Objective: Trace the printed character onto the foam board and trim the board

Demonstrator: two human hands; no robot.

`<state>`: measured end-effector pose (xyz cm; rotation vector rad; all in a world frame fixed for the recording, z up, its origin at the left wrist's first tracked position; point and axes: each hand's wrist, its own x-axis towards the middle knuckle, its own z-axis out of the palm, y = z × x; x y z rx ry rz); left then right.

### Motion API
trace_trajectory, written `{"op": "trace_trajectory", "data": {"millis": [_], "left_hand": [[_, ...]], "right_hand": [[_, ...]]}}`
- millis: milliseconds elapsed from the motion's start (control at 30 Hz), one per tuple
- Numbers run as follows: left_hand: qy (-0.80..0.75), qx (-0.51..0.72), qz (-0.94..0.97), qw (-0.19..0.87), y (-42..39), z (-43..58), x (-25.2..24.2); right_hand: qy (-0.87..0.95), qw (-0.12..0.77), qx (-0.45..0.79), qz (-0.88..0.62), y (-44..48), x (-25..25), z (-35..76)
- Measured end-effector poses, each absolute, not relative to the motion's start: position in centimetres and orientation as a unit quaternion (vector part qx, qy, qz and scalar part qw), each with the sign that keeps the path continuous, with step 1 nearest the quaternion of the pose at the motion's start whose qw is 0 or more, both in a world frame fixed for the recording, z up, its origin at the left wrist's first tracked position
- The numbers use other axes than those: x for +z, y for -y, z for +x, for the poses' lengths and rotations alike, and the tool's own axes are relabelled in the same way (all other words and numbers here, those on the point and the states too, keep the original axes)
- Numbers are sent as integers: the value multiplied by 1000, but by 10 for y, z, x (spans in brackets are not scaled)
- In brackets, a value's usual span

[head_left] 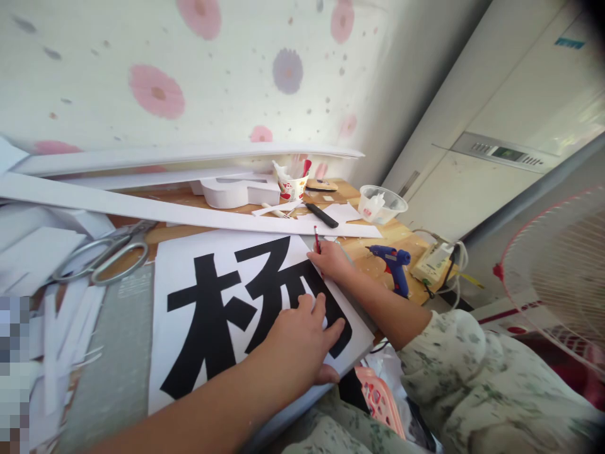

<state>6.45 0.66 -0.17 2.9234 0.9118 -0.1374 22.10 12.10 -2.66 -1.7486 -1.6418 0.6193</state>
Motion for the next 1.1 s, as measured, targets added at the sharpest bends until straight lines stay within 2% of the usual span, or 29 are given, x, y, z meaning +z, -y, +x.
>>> {"op": "trace_trajectory", "data": {"millis": [200,367,500,1100], "left_hand": [[-293,-46,954,49,-6,63,0],[-295,-60,952,50,-7,64,0],[-294,-46,954,38,-7,64,-1],[-301,-71,950,52,-9,67,2]], "right_hand": [[564,430,326,-625,-106,-34,231],[560,461,365,-584,-87,-34,243],[556,481,345,-583,-86,-36,243],[599,437,319,-591,-96,-50,251]]}}
